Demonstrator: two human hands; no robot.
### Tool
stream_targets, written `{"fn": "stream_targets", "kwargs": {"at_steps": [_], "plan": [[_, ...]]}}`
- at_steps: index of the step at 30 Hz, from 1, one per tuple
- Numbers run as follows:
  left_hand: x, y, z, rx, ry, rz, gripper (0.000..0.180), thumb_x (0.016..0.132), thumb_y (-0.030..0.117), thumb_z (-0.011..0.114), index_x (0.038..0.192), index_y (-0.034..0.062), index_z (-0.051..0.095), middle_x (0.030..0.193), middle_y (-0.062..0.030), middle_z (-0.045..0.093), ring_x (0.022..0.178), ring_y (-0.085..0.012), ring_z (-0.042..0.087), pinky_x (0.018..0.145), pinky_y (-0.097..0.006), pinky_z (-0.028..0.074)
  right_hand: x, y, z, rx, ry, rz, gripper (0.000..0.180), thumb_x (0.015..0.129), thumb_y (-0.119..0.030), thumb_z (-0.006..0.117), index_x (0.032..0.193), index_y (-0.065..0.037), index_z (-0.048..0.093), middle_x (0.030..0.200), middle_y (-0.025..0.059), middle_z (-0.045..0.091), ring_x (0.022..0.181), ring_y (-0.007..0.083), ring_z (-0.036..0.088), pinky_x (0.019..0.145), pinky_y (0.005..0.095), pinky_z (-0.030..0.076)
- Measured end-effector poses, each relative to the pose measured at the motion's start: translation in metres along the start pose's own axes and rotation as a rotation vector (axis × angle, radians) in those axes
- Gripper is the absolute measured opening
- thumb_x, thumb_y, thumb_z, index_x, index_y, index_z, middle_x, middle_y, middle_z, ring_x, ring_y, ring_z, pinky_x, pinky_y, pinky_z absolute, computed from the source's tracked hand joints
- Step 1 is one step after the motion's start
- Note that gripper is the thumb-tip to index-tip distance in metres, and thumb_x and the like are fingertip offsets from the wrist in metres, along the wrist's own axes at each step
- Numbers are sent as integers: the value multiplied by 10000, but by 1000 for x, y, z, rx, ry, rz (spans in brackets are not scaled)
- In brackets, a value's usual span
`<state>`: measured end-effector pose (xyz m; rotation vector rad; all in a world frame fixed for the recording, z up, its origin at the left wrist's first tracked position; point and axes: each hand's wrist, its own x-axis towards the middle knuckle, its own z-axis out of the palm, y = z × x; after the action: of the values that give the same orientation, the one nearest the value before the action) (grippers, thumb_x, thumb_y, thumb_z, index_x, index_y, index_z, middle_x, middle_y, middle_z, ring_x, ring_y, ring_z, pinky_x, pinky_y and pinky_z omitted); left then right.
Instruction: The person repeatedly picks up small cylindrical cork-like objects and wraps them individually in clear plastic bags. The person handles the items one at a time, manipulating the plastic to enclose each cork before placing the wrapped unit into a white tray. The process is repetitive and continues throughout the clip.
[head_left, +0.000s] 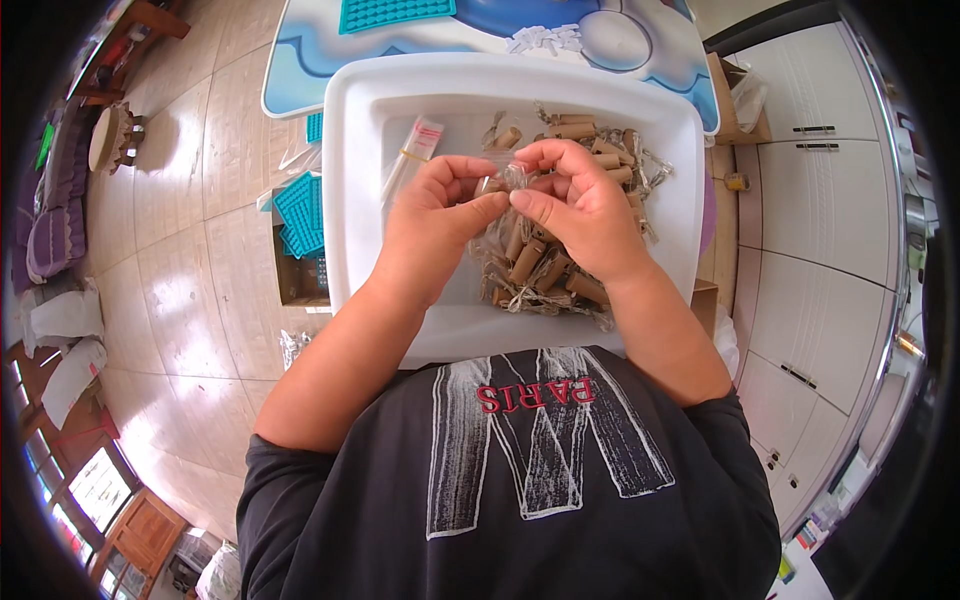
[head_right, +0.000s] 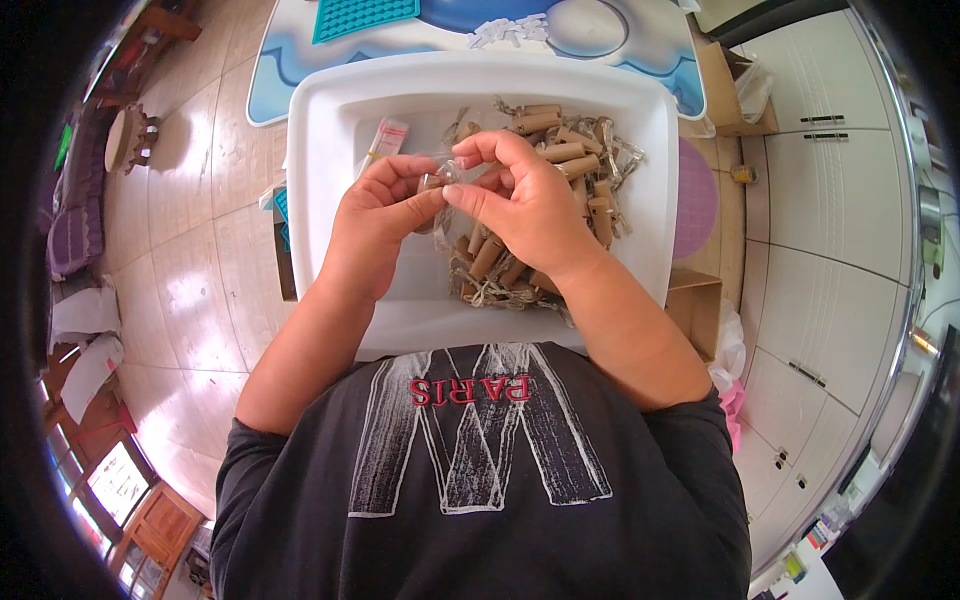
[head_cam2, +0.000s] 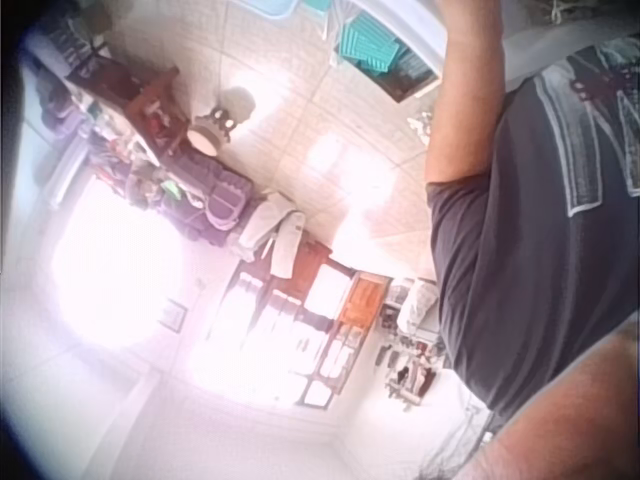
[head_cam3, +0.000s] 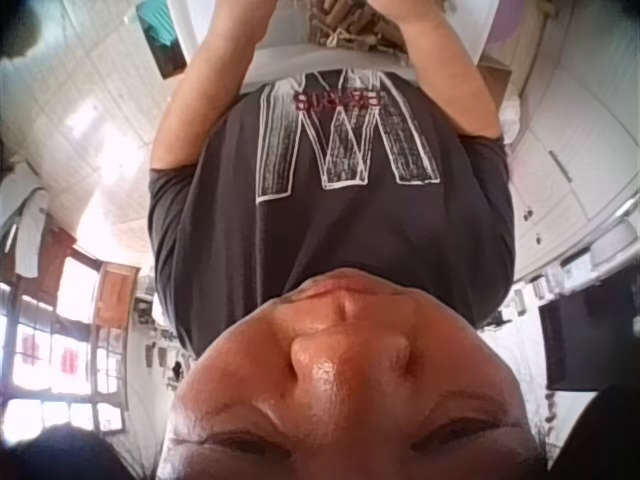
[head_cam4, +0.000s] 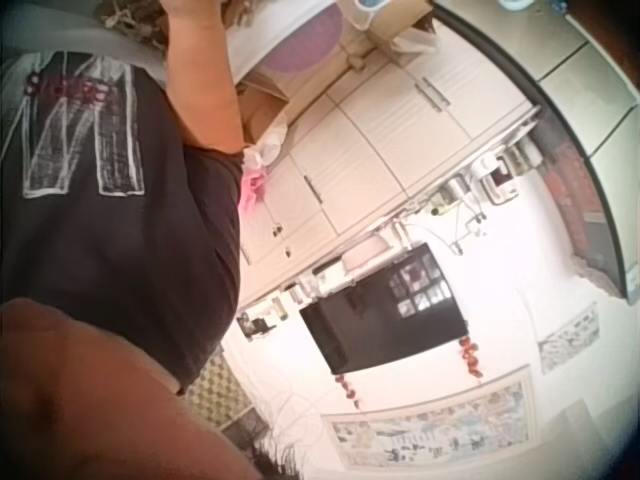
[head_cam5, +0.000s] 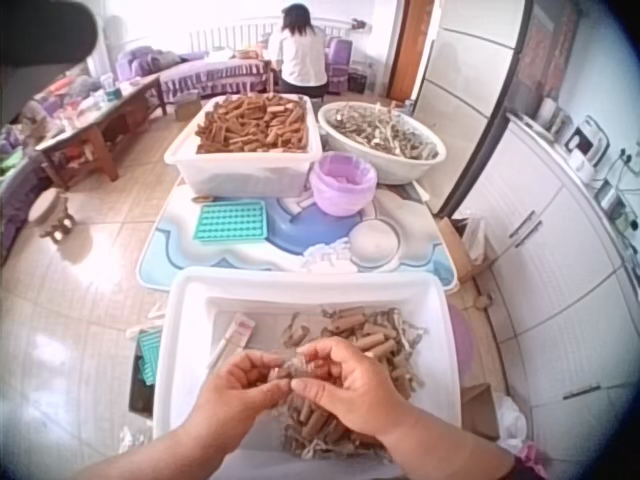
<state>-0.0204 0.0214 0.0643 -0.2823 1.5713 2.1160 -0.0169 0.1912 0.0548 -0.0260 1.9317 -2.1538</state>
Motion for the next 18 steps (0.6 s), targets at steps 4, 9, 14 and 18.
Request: {"fn": "stream_targets", "kwargs": {"at_steps": [4,9,14,18], "plan": [[-1,0,0,-77,-10,0,420,783,-4,626,1160,-6,440,921,-64,579,800,-107,542,667,-223,440,1,0,-1,-20,1,-37,228,785,-46,665,994,-33,576,948,7,534,756,72,531,633,209,441],[-1,-1,1,-60,-7,15,513,783,-18,627,1241,-1,397,952,-71,591,833,-119,560,696,-215,431,0,1,-3,-198,-84,-119,163,786,-43,661,937,-36,602,934,9,524,731,72,512,636,207,433],[0,-3,-2,-102,-22,-58,551,793,62,651,1256,-39,370,975,-85,593,847,-117,557,726,-221,438,2,4,-7,-160,-104,0,113,794,-48,649,897,-34,604,861,-3,530,698,61,495,625,196,419],[4,-4,-4,-203,-2,-144,384,835,136,626,1158,-17,486,971,-67,606,850,-115,572,750,-244,453,3,-1,-11,-108,20,78,83,810,-70,641,864,-19,604,777,-21,555,677,52,497,611,189,412]]}}
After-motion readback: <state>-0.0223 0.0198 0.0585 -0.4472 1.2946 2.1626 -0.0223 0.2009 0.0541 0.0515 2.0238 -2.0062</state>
